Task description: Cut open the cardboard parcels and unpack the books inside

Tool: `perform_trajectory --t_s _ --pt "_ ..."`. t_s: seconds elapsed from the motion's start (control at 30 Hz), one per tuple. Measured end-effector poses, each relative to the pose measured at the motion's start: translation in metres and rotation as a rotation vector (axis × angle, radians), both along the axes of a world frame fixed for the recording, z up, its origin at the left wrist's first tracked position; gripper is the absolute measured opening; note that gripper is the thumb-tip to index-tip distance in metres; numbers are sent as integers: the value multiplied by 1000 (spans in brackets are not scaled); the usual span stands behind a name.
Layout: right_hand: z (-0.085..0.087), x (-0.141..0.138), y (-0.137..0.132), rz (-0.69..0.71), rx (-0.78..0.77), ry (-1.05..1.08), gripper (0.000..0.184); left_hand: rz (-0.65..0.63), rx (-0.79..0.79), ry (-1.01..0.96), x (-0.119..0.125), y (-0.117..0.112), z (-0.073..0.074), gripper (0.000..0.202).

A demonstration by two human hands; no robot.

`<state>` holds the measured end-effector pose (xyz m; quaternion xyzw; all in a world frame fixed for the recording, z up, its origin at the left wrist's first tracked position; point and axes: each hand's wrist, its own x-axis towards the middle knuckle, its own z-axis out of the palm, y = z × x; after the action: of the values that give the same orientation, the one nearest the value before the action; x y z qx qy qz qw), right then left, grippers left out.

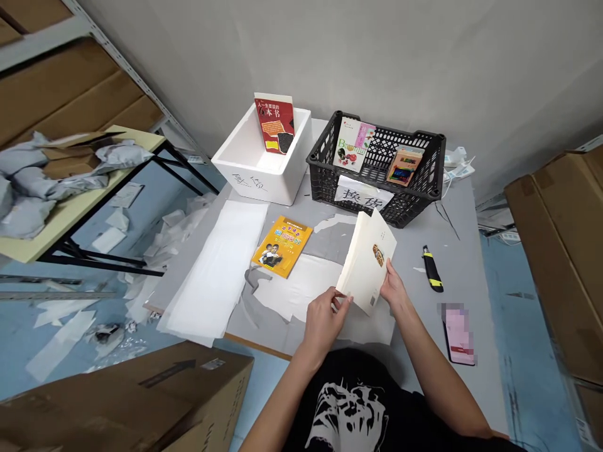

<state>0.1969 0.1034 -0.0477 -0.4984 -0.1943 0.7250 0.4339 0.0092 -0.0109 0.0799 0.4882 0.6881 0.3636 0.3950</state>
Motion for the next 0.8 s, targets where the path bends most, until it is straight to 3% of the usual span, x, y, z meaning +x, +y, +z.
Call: perform_trajectory --t_s 0.13,0.27,0.4,0.5,0.63,0.73,0.8 --pt "7 -20 -5 21 -100 27 36 77 227 162 7 0 -8 25" --pt "28 -38 -7 149 -192 57 31 -64 386 327 9 -6 -3 34" --pt "61 -39 -9 366 -194 241 64 -290 448 470 11 -15 -2 38" --pt "75 -37 -16 347 -124 301 80 -419 490 585 17 -20 -12 37" --pt "72 -42 -29 338 -164 268 60 -457 603 684 28 -26 -27 35" --pt "64 -44 -35 326 -165 257 50 -515 659 644 28 -28 -35 32" --pt "59 -40 -34 251 -86 183 45 -428 626 576 16 -23 -39 31"
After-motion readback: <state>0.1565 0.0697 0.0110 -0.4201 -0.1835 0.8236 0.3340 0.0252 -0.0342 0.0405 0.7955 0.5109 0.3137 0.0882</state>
